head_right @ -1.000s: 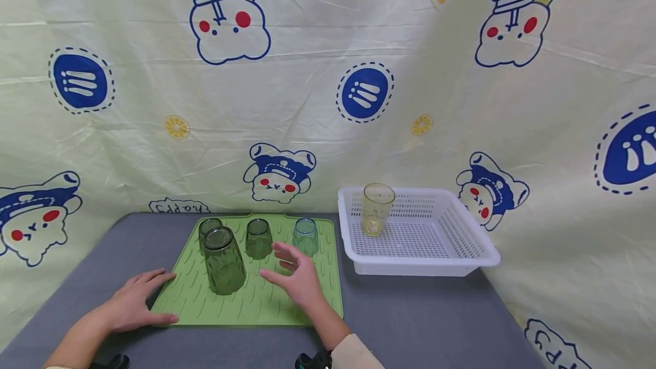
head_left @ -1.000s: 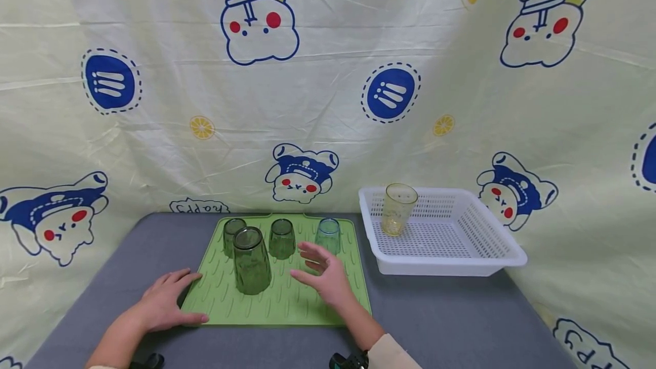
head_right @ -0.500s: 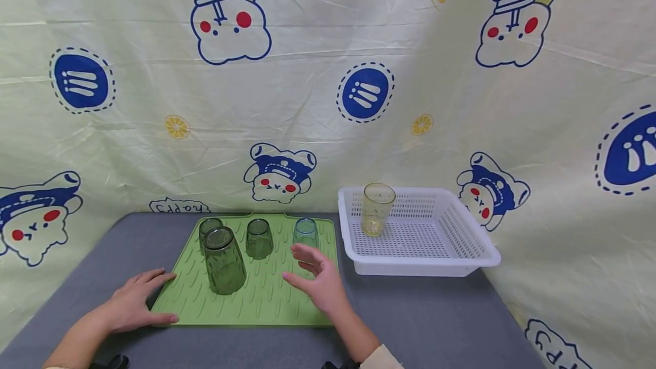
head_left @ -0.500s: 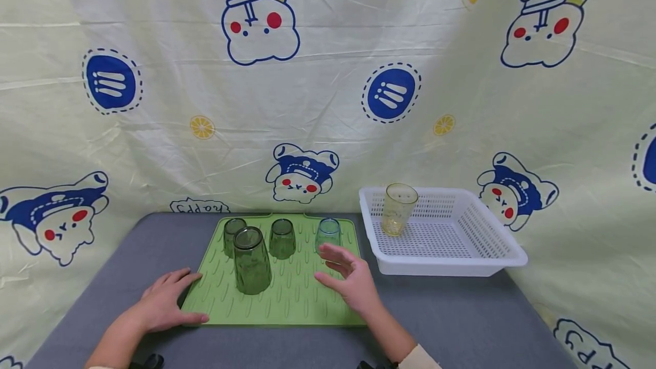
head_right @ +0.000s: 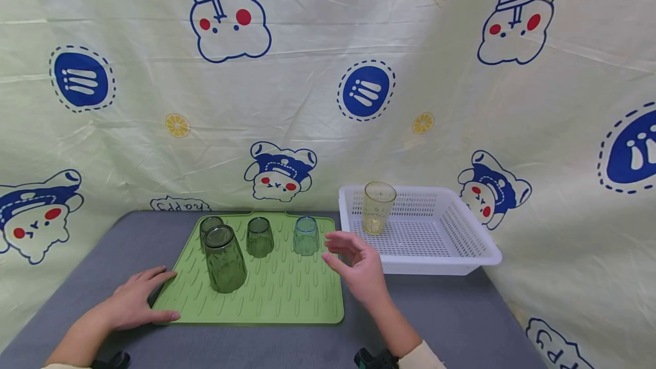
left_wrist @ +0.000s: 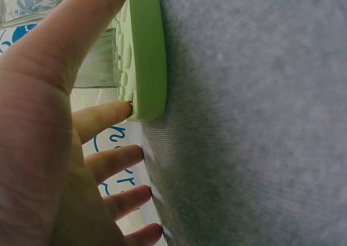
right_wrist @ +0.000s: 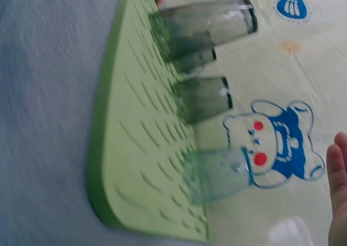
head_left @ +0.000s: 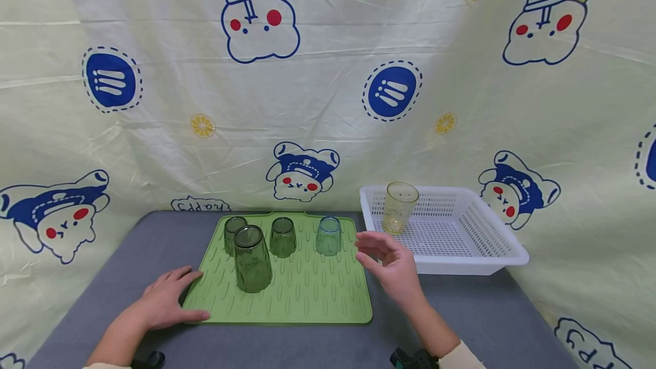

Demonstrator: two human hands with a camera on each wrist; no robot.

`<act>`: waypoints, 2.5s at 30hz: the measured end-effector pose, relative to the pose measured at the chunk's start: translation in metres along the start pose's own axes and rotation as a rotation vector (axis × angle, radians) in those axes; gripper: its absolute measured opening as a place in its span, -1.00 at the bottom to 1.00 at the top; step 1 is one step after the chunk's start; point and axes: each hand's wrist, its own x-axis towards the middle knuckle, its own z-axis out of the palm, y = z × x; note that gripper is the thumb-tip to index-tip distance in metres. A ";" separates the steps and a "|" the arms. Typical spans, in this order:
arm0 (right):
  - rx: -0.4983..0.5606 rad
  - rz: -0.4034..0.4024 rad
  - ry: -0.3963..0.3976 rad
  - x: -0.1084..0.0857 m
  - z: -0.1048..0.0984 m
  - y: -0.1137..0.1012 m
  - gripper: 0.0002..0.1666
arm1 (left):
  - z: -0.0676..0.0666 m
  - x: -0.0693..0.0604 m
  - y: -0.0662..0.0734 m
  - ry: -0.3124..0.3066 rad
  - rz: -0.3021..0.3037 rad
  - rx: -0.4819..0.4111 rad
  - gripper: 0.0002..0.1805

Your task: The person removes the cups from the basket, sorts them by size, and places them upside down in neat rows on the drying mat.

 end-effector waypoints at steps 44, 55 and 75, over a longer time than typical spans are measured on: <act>-0.529 0.367 0.087 0.099 -0.124 -0.006 -0.30 | 0.001 -0.001 -0.004 0.020 -0.001 0.010 0.06; -0.594 0.478 -0.015 0.118 -0.141 0.007 -0.15 | 0.003 -0.004 -0.001 0.046 0.017 -0.004 0.04; -0.633 0.598 -0.201 0.137 -0.163 0.045 0.26 | 0.013 -0.011 0.013 0.237 0.115 -0.037 -0.05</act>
